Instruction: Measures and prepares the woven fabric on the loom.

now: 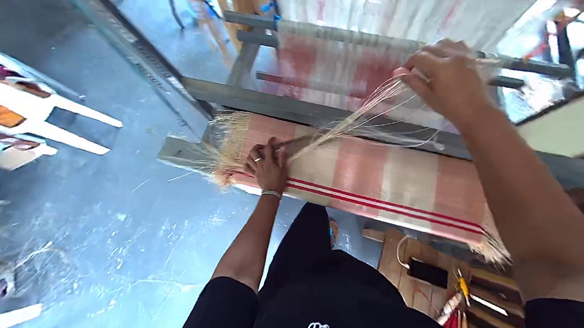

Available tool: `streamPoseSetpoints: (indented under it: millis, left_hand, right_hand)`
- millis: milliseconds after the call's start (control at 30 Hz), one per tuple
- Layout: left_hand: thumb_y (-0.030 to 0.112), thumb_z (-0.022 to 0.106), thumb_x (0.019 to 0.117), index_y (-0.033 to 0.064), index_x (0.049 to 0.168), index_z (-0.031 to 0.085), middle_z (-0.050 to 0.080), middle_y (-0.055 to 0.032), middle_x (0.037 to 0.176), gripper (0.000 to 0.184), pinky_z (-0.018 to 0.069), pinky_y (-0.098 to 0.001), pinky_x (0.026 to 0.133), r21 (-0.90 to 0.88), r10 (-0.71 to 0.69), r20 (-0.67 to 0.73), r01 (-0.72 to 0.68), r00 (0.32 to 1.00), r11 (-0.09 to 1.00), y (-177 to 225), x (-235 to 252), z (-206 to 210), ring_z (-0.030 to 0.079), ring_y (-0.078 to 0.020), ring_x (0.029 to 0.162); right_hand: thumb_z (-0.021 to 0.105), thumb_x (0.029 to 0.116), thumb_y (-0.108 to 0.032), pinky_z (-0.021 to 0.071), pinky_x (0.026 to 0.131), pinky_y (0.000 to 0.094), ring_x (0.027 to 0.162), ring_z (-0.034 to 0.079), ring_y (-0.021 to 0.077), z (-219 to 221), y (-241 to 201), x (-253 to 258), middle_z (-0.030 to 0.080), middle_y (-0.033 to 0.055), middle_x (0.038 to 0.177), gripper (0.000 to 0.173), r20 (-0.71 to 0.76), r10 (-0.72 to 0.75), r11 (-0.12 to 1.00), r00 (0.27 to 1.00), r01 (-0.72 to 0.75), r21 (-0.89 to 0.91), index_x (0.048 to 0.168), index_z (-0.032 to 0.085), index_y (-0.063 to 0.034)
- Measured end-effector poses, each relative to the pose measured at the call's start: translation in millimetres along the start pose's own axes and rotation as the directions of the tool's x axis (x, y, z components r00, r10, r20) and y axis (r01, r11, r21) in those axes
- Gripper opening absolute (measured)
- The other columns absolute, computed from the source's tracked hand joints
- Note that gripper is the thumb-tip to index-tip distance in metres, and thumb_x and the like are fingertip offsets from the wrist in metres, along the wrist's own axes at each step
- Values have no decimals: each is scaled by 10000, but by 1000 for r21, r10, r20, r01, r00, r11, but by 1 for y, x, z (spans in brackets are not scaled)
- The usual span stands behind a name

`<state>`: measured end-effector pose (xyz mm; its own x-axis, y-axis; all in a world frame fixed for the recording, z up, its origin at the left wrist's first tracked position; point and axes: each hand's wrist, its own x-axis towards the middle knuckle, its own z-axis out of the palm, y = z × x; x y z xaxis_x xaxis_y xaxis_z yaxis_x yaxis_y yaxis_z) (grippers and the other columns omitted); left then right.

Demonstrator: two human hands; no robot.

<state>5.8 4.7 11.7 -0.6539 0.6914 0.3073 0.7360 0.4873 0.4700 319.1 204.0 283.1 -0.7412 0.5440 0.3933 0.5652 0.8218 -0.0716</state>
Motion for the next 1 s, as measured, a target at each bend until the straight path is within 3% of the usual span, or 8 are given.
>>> streamPoseSetpoints:
  millis: [267, 400, 533, 600, 667, 800, 900, 1000]
  left_hand:
    - [451, 393, 1071, 183, 1496, 515, 490, -192, 1512, 516, 315, -746, 1050, -114, -121, 35, 124, 992, 986, -6, 18, -58, 422, -461, 1397]
    - [420, 463, 1047, -59, 1465, 420, 518, -327, 1399, 637, 355, -666, 1108, -237, -330, -127, 294, 935, 926, -52, 79, -102, 468, -489, 1339]
    - [397, 723, 914, 28, 1608, 218, 318, -400, 1532, 934, 367, -627, 1129, -307, -518, -70, 476, 853, 825, -97, 159, -119, 374, -544, 1404]
    - [360, 751, 900, 28, 1573, 307, 324, -423, 1513, 871, 371, -660, 1110, -244, -488, 24, 478, 873, 844, -110, 188, -124, 376, -577, 1387]
    - [406, 561, 1038, -11, 1410, 542, 466, -417, 1415, 559, 385, -695, 1076, -106, -450, 243, 485, 859, 868, -125, 206, -126, 477, -566, 1317]
    - [488, 12, 1102, 5, 1280, 627, 683, -181, 1095, 802, 506, -391, 764, -108, -546, 536, 694, 644, 712, -137, 219, -140, 637, -217, 834]
    - [515, 215, 1109, 33, 1409, 526, 663, -145, 1300, 647, 533, -424, 887, -298, -495, 543, 706, 679, 642, -137, 224, -157, 681, -237, 1049]
    - [391, 552, 1051, 23, 1589, 189, 539, -215, 1448, 746, 547, -483, 941, -346, -552, 457, 711, 697, 611, -133, 232, -161, 644, -316, 1168]
  right_hand:
    - [695, 977, -292, 75, 1145, 826, 1486, 304, 512, 109, 50, 63, 437, 239, 1570, 609, 338, 153, 980, 929, -187, 70, 1508, 502, -64]
    - [752, 921, -140, 236, 1155, 751, 1466, 350, 490, 104, 49, 38, 384, 268, 1588, 795, 441, 287, 854, 850, -436, 284, 1601, 342, -97]
    - [728, 928, -133, 284, 1188, 646, 1523, 300, 377, 65, 37, 3, 285, 149, 1676, 836, 410, 396, 671, 822, -564, 481, 1634, 284, -197]
    - [725, 944, -181, 338, 1161, 640, 1493, 361, 365, 51, 31, -25, 308, 123, 1670, 799, 280, 355, 732, 892, -451, 511, 1622, 303, -186]
    - [696, 949, -321, 442, 1096, 598, 1433, 455, 333, 44, 27, -62, 363, 107, 1642, 752, 175, 336, 781, 925, -378, 497, 1601, 341, -202]
    - [625, 949, -551, 366, 1202, 477, 1485, 394, 266, 35, 23, -142, 415, 146, 1605, 785, 147, 386, 747, 911, -402, 529, 1564, 408, -116]
    - [618, 941, -578, 340, 1224, 451, 1494, 381, 285, 33, 24, -193, 416, 185, 1596, 832, 179, 476, 696, 861, -493, 521, 1547, 412, -46]
    - [641, 931, -559, 389, 1188, 441, 1477, 404, 277, 36, 17, -227, 424, 182, 1591, 848, 210, 543, 626, 813, -559, 544, 1557, 393, -44]
